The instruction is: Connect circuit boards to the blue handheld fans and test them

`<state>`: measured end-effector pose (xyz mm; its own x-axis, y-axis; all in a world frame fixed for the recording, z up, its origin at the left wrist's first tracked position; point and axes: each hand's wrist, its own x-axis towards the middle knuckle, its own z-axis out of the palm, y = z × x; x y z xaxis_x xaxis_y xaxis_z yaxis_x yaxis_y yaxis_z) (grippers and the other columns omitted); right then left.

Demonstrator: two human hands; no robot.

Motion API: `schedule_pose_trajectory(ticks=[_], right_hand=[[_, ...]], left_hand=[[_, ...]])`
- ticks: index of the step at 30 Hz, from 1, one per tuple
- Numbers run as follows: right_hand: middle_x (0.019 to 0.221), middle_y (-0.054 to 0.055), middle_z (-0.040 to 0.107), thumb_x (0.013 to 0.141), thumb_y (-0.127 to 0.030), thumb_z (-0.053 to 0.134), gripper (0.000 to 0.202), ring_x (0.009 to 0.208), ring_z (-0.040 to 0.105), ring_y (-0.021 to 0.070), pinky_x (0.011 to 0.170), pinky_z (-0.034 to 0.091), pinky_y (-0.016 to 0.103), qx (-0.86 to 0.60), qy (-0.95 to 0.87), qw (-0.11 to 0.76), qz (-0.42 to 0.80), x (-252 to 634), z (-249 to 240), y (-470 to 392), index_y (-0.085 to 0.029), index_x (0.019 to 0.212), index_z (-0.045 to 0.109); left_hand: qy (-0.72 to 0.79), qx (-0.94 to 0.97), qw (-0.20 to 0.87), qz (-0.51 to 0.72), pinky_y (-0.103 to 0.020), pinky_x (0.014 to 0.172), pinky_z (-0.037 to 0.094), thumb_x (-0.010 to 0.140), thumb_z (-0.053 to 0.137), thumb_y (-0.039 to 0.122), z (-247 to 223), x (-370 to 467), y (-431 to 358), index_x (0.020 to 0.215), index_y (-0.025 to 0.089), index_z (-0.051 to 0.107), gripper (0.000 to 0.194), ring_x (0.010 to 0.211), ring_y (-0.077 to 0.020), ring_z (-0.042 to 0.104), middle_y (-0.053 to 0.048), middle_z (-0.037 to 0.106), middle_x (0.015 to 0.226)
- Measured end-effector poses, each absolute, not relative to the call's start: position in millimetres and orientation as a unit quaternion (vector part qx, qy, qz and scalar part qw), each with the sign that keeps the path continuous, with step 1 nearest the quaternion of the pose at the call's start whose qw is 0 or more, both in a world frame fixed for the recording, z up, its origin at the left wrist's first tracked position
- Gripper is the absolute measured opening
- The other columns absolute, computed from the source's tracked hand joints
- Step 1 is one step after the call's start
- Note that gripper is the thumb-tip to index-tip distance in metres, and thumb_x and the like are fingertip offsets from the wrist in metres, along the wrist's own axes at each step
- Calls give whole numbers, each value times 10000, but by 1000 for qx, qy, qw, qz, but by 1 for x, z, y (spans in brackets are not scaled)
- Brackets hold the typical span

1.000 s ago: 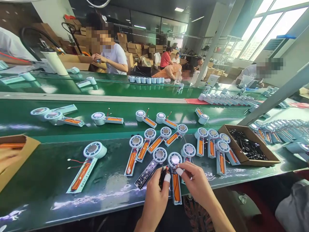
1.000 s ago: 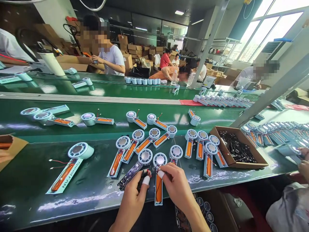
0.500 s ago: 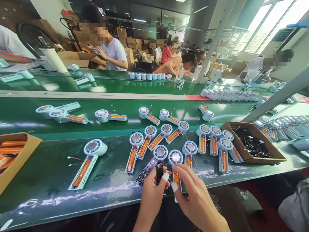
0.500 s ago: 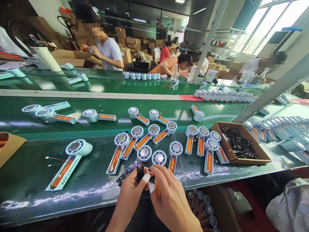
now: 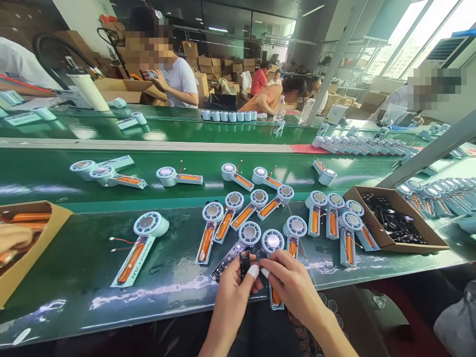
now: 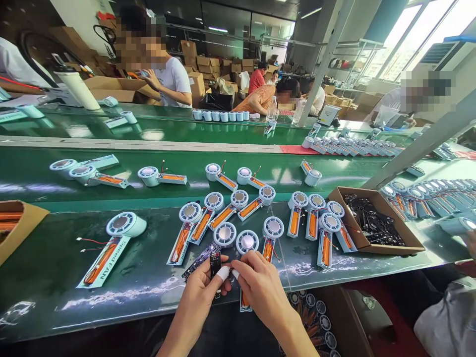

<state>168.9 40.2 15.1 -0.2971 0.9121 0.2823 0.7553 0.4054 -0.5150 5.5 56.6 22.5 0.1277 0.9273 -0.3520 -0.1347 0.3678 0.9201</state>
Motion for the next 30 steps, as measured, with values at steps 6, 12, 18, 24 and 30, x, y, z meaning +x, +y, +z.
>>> schedule_pose_trajectory(ticks=[6, 12, 18, 24, 30], right_hand=[[1088, 87, 669, 994, -127, 465, 257, 944, 656, 205, 768, 527, 296, -497, -785, 350, 125, 167, 8, 42, -238, 1078, 681], [936, 52, 694, 943, -81, 499, 218, 814, 665, 184, 709, 526, 279, -497, -772, 370, 140, 165, 14, 46, -224, 1022, 644], [933, 70, 656, 927, -78, 479, 218, 813, 638, 206, 710, 524, 310, -501, -789, 340, 108, 164, 10, 45, -212, 1023, 623], [935, 71, 651, 963, -108, 467, 182, 799, 613, 208, 695, 498, 314, -513, -789, 327, 83, 161, 12, 45, -203, 1009, 614], [925, 80, 652, 963, -80, 425, 221, 793, 608, 223, 694, 494, 325, -511, -816, 269, 35, 157, 23, 46, -186, 1012, 613]], left_hand=[[519, 421, 640, 378, -299, 666, 541, 868, 555, 517, 23, -2, 50, 1048, 161, 629, 406, 642, -186, 632, -14, 698, 701], [546, 562, 532, 322, -276, 525, 487, 918, 421, 473, 17, -1, 50, 802, 219, 547, 307, 554, -197, 611, 10, 587, 587], [553, 607, 485, 299, -263, 465, 398, 951, 374, 403, 11, -2, 48, 751, 236, 501, 290, 444, -171, 532, 32, 537, 540], [541, 671, 417, 288, -318, 621, 472, 940, 356, 283, 8, -1, 47, 835, 219, 568, 246, 678, -240, 655, -62, 685, 756], [523, 723, 356, 277, -363, 699, 508, 932, 325, 195, 3, -4, 45, 958, 209, 615, 292, 824, -288, 708, -104, 723, 895]])
